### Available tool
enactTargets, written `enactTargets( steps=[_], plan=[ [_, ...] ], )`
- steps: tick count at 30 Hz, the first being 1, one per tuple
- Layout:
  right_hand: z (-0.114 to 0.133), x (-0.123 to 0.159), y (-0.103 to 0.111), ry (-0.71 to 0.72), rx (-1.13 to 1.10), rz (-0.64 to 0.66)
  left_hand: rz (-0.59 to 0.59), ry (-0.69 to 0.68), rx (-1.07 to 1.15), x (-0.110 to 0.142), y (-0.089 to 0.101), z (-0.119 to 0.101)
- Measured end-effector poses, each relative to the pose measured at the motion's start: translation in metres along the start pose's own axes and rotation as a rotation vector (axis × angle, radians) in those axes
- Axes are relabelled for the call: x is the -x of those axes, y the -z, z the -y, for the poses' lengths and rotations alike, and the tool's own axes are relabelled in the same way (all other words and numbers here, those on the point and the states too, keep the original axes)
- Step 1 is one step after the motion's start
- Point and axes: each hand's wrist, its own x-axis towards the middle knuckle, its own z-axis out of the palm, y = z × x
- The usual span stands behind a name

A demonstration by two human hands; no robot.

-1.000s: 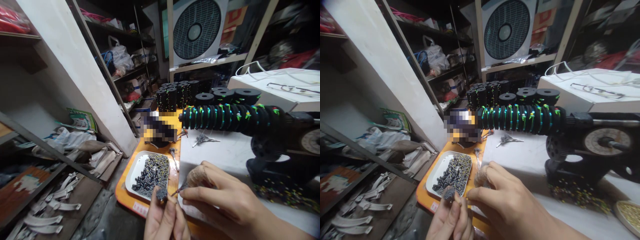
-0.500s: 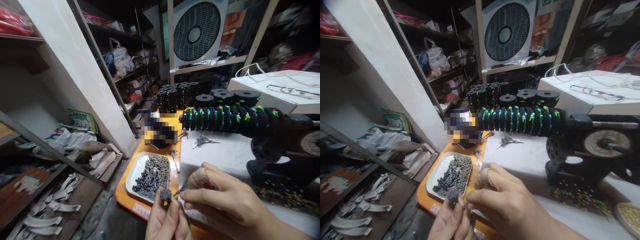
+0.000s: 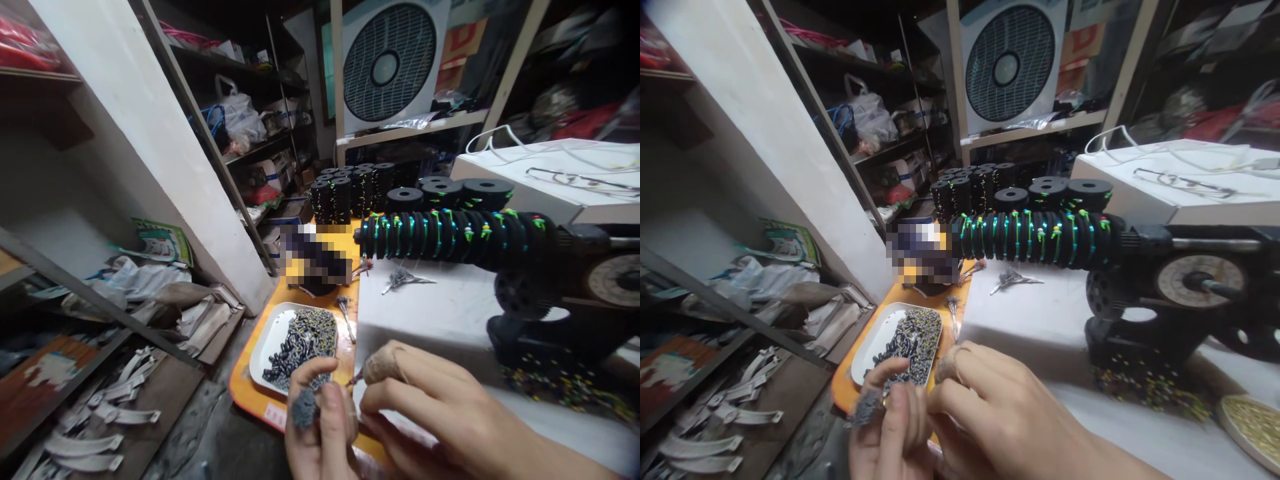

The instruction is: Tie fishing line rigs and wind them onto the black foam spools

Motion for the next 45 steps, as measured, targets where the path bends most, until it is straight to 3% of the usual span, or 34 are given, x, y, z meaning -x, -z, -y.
enactTargets(
  steps=[4, 6, 8, 10, 13, 16, 18, 20, 22, 25, 27, 29, 36, 43, 45],
  plan=[
    [-0.002, -0.009, 0.016, 0.023, 0.051, -0.04, 0.011, -0.368, -0.137, -0.028, 0.012, -0.009],
    [-0.003, -0.014, 0.025, -0.028, 0.041, -0.055, 0.172, -0.46, -0.529, -0.043, 0.023, -0.017],
    [-0.003, -0.017, 0.03, -0.054, 0.011, -0.064, 0.47, -0.425, -0.873, -0.052, 0.031, -0.022],
    [-0.003, -0.017, 0.031, -0.097, -0.016, -0.03, 0.673, -0.373, -1.05, -0.054, 0.032, -0.022],
    [-0.002, -0.014, 0.029, -0.129, -0.04, 0.004, 0.749, -0.299, -1.24, -0.05, 0.023, -0.014],
    [-0.001, -0.012, 0.028, -0.117, -0.063, 0.006, 0.74, -0.244, -1.446, -0.047, 0.012, -0.009],
    [0.0, -0.012, 0.03, -0.124, -0.087, 0.017, 0.717, -0.251, -1.459, -0.046, 0.01, -0.01],
    [0.001, -0.014, 0.032, -0.129, -0.105, 0.022, 0.661, -0.241, -1.305, -0.044, 0.012, -0.015],
    [0.001, -0.016, 0.032, -0.136, -0.115, 0.018, 0.511, -0.172, -1.043, -0.04, 0.014, -0.02],
    [0.001, -0.018, 0.029, -0.148, -0.108, -0.002, 0.261, 0.063, -0.616, -0.028, 0.017, -0.023],
    [0.002, -0.018, 0.026, -0.145, -0.089, -0.032, 0.178, 0.207, -0.405, -0.02, 0.016, -0.02],
    [0.003, -0.017, 0.022, -0.14, -0.095, -0.06, 0.142, 0.265, -0.318, -0.013, 0.014, -0.017],
    [0.0, -0.01, 0.012, -0.17, -0.231, -0.095, 0.102, 0.158, -0.416, -0.003, 0.005, -0.01],
    [0.002, -0.01, 0.011, -0.178, -0.182, -0.108, 0.139, -0.196, -0.511, -0.003, 0.004, -0.002],
    [0.003, -0.01, 0.011, -0.193, -0.16, -0.102, 0.12, -0.204, -0.486, -0.001, 0.006, 0.001]
  ],
)
